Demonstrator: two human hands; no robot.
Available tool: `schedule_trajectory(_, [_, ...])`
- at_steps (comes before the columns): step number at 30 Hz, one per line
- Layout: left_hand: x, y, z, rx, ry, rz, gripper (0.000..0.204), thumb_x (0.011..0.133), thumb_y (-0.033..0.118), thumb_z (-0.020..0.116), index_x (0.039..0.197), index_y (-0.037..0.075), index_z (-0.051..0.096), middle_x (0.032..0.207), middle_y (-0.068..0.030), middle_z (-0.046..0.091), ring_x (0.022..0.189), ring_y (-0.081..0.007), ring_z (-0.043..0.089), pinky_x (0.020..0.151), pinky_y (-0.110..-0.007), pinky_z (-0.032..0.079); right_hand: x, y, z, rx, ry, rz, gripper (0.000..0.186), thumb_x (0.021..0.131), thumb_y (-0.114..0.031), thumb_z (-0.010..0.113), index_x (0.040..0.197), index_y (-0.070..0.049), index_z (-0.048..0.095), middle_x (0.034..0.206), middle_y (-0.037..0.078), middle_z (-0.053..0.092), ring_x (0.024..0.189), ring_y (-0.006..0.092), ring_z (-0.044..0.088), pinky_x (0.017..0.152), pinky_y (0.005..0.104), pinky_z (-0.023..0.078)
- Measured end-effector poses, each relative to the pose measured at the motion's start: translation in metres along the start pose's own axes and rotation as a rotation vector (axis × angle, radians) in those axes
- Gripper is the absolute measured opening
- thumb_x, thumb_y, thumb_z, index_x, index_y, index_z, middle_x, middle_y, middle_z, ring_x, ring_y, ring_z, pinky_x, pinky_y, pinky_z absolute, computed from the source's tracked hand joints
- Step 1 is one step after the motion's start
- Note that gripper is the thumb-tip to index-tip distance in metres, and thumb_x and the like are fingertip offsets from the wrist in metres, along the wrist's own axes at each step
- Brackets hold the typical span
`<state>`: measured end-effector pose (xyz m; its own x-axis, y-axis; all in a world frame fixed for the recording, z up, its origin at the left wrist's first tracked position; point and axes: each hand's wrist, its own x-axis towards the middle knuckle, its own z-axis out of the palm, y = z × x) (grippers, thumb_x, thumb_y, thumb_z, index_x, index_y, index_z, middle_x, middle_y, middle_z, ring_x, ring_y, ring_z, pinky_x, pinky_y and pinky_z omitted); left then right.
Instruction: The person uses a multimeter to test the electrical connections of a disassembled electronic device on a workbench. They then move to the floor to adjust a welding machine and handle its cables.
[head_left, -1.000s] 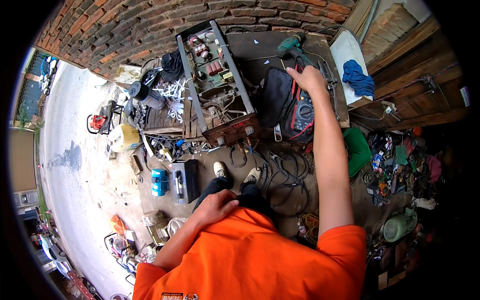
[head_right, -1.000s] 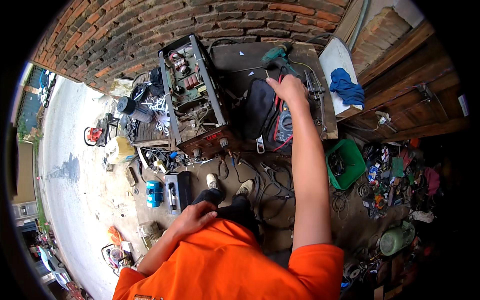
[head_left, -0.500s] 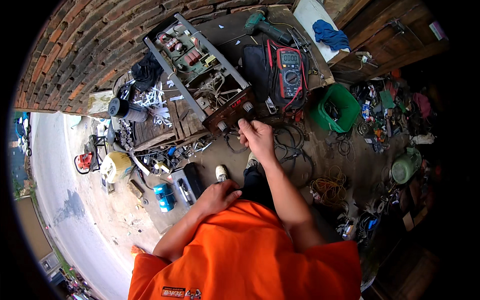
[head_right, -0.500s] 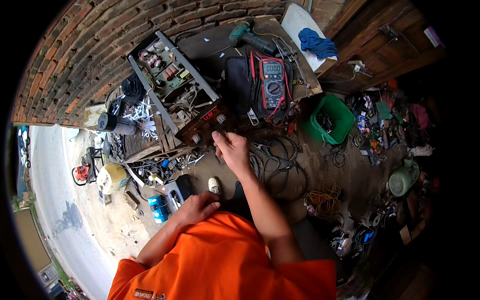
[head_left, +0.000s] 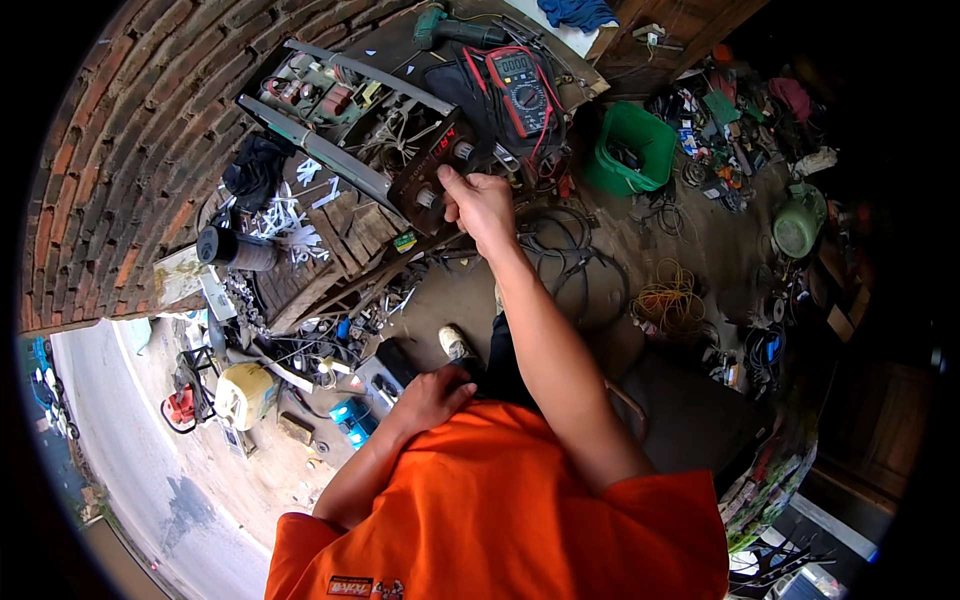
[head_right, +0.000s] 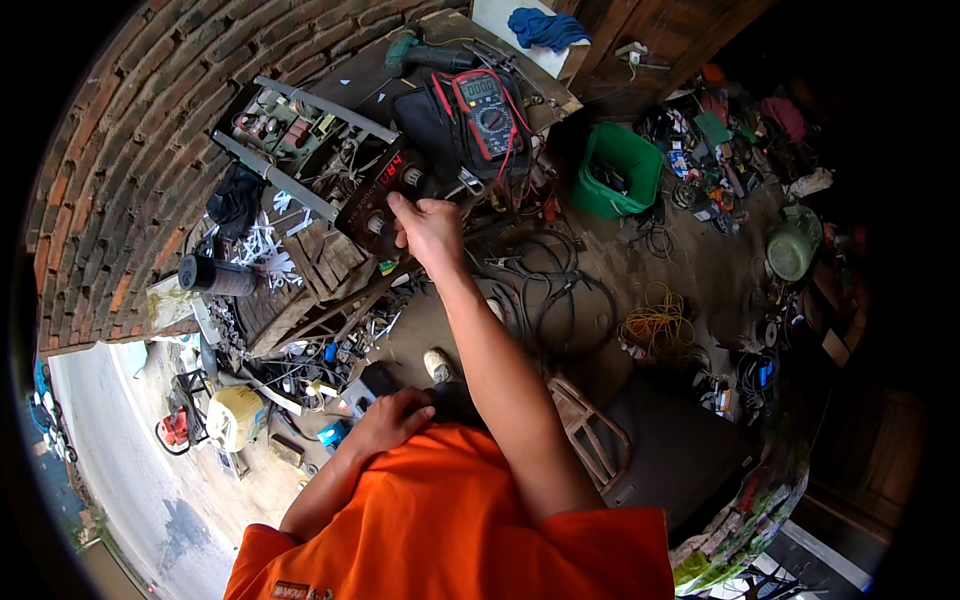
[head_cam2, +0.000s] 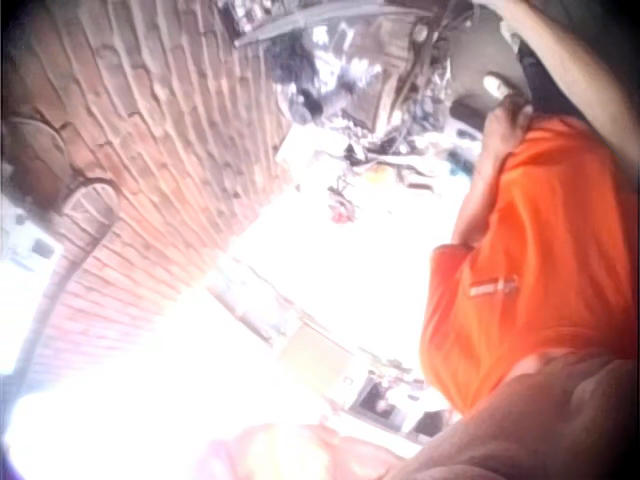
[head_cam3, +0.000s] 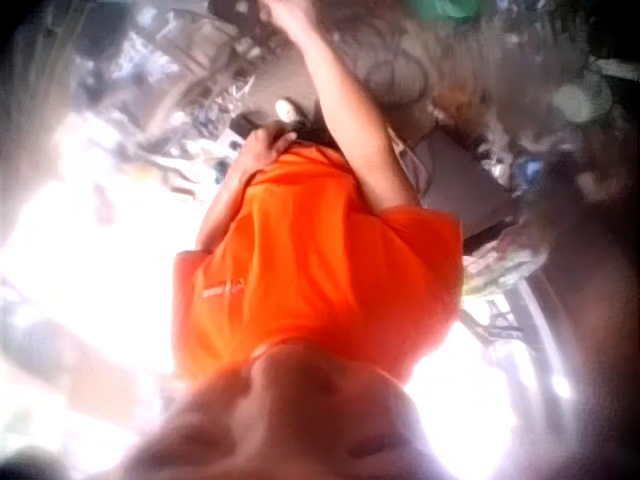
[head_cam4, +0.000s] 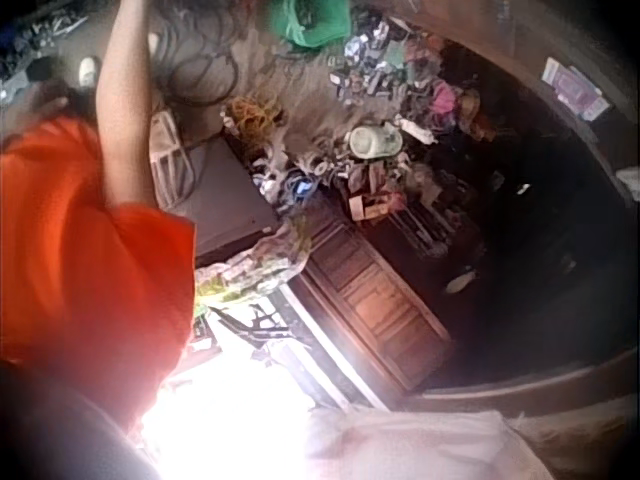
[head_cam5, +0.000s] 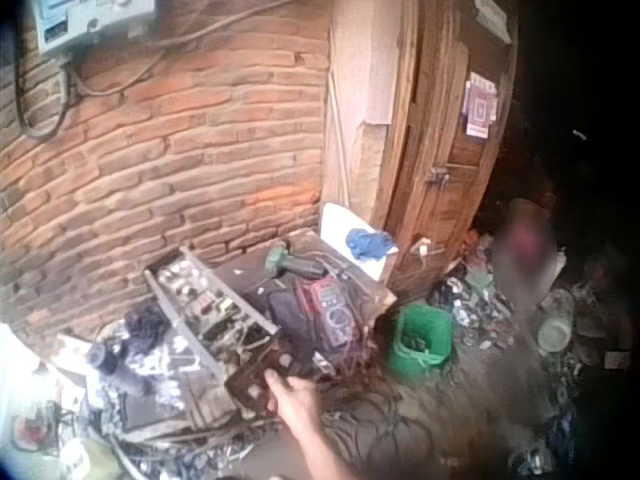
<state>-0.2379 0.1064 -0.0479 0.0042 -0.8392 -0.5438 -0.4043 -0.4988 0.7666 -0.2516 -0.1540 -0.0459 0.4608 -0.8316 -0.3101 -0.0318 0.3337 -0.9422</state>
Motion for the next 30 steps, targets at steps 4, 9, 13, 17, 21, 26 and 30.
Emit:
schedule_trajectory(4, [0.000, 0.003, -0.001, 0.048, 0.006, 0.067, 0.030, 0.093, 0.029, 0.062, 0.107, 0.002, 0.064, 0.093, -0.0188, 0.069, 0.091, -0.0347, 0.068, 0.079, -0.039, 0.052, -0.016, 0.017, 0.007, -0.007, 0.090, -0.137, 0.047, 0.093, -0.041, 0.065, 0.067, -0.001, 0.061, 0.053, 0.002, 0.056, 0.045, 0.0080, 0.049, 0.044, 0.0252, 0.036])
schedule_trajectory(9, [-0.003, -0.009, 0.007, 0.096, -0.034, 0.087, 0.028, 0.092, 0.026, 0.064, 0.107, 0.003, 0.063, 0.090, -0.0188, 0.069, 0.087, -0.0331, 0.069, 0.077, -0.038, 0.052, -0.084, 0.128, -0.049, -0.396, 0.114, -0.121, 0.047, 0.094, -0.041, 0.061, 0.066, -0.003, 0.058, 0.054, 0.004, 0.058, 0.049, 0.0127, 0.056, 0.049, 0.0303, 0.042])
schedule_trajectory(13, [-0.001, -0.014, 0.016, 0.151, -0.162, 0.050, 0.029, 0.091, 0.030, 0.065, 0.105, 0.004, 0.064, 0.092, -0.0197, 0.069, 0.089, -0.0378, 0.067, 0.077, -0.042, 0.053, -0.181, 0.268, -0.141, -0.672, 0.218, 0.200, 0.044, 0.088, -0.040, 0.066, 0.071, 0.000, 0.061, 0.068, 0.017, 0.065, 0.063, 0.0313, 0.065, 0.060, 0.0404, 0.050])
schedule_trajectory(17, [0.014, -0.013, 0.022, 0.190, -0.251, -0.011, 0.033, 0.091, 0.033, 0.065, 0.106, 0.004, 0.064, 0.088, -0.0196, 0.070, 0.087, -0.0379, 0.068, 0.075, -0.043, 0.053, -0.290, 0.368, -0.239, -0.825, 0.283, 0.702, 0.049, 0.086, -0.048, 0.052, 0.071, -0.005, 0.071, 0.074, 0.016, 0.070, 0.074, 0.0347, 0.068, 0.076, 0.0450, 0.054])
schedule_trajectory(21, [0.028, -0.009, 0.039, 0.253, -0.257, 0.015, 0.032, 0.090, 0.032, 0.066, 0.107, 0.004, 0.064, 0.087, -0.0197, 0.070, 0.084, -0.0376, 0.068, 0.072, -0.043, 0.054, -0.380, 0.454, -0.288, -0.967, 0.434, 0.918, 0.047, 0.084, -0.045, 0.054, 0.070, -0.004, 0.071, 0.069, 0.013, 0.071, 0.066, 0.0278, 0.070, 0.070, 0.0429, 0.056])
schedule_trajectory(26, [0.055, -0.016, 0.067, 0.269, -0.331, 0.013, 0.028, 0.090, 0.030, 0.067, 0.104, 0.007, 0.062, 0.085, -0.0180, 0.070, 0.081, -0.0384, 0.068, 0.067, -0.044, 0.054, -0.369, 0.410, -0.294, -0.818, 0.024, 0.886, 0.036, 0.089, -0.032, 0.050, 0.108, -0.006, 0.067, 0.094, 0.024, 0.068, 0.086, 0.0417, 0.067, 0.080, 0.0493, 0.055])
schedule_trajectory(30, [0.071, -0.031, 0.100, 0.272, -0.342, -0.095, 0.025, 0.090, 0.029, 0.067, 0.104, 0.009, 0.061, 0.083, -0.0171, 0.069, 0.082, -0.0381, 0.067, 0.066, -0.044, 0.054, -0.317, 0.406, -0.307, -0.792, -0.016, 0.846, 0.039, 0.091, -0.035, 0.047, 0.084, -0.004, 0.068, 0.086, 0.022, 0.068, 0.088, 0.0394, 0.066, 0.081, 0.0502, 0.052])
